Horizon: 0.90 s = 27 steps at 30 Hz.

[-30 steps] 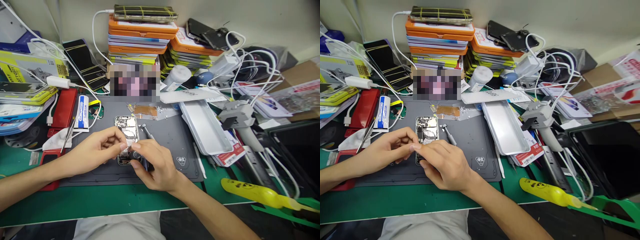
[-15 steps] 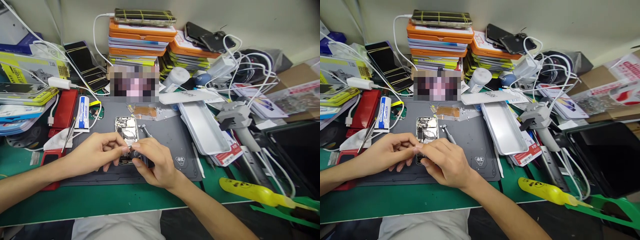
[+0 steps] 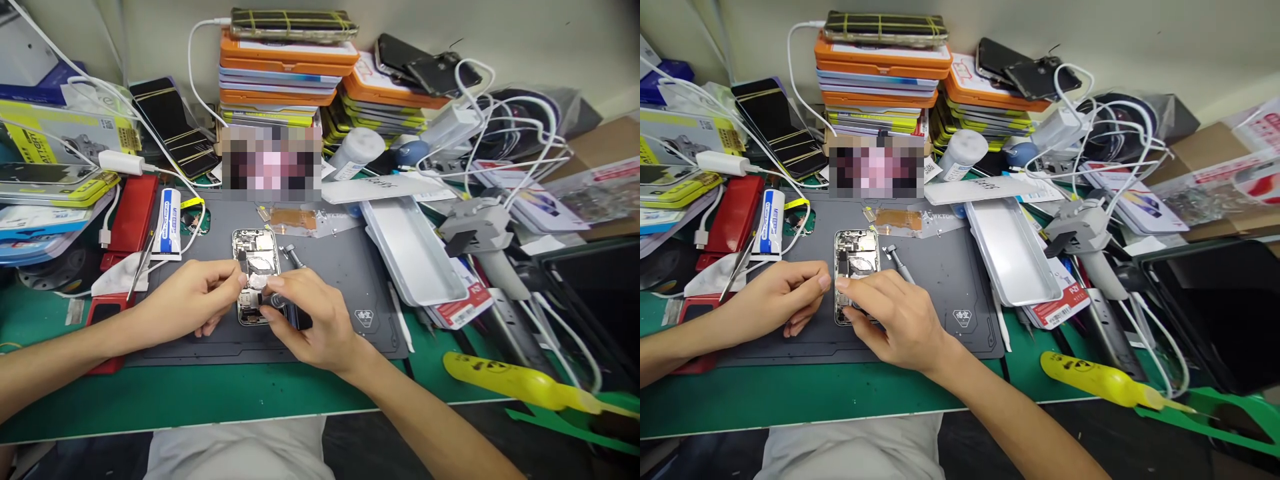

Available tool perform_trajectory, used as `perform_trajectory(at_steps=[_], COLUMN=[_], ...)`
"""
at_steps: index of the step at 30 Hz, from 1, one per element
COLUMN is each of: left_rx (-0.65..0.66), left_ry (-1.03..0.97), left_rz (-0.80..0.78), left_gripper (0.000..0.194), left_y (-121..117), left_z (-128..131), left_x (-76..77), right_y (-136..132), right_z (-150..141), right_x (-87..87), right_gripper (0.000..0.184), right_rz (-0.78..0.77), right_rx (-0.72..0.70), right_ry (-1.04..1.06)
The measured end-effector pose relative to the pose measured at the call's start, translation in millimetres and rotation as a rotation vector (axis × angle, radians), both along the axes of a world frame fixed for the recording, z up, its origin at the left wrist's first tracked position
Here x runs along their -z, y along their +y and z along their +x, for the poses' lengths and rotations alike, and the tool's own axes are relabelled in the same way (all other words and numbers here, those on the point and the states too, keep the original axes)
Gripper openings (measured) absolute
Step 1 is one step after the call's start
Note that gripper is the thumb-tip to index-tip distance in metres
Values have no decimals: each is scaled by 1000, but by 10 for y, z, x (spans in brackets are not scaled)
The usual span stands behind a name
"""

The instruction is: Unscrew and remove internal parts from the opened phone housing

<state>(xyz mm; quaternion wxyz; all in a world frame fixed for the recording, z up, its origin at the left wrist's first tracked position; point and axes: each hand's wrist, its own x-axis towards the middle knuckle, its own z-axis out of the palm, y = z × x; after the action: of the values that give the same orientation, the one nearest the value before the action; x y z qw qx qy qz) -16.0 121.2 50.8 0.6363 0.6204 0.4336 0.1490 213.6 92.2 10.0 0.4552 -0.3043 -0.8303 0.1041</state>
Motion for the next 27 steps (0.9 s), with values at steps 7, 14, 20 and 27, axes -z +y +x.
perform_trajectory(at_steps=[7, 14, 20, 27], left_rx=[3, 73, 56, 55], left_ry=[4, 91, 31, -53], left_rz=[15, 152, 68, 15], left_gripper=[46, 50, 46, 30], left_y=[8, 35, 25, 14], left_z=[19, 26, 20, 39], left_x=[0, -40, -33, -40], right_y=[2, 16, -17, -92], right_z=[25, 17, 11, 17], right_x=[-9, -11, 5, -58], right_gripper=[53, 54, 58, 56], right_rz=[61, 36, 21, -275], right_rx=[-51, -22, 2, 44], right_ry=[8, -8, 15, 586])
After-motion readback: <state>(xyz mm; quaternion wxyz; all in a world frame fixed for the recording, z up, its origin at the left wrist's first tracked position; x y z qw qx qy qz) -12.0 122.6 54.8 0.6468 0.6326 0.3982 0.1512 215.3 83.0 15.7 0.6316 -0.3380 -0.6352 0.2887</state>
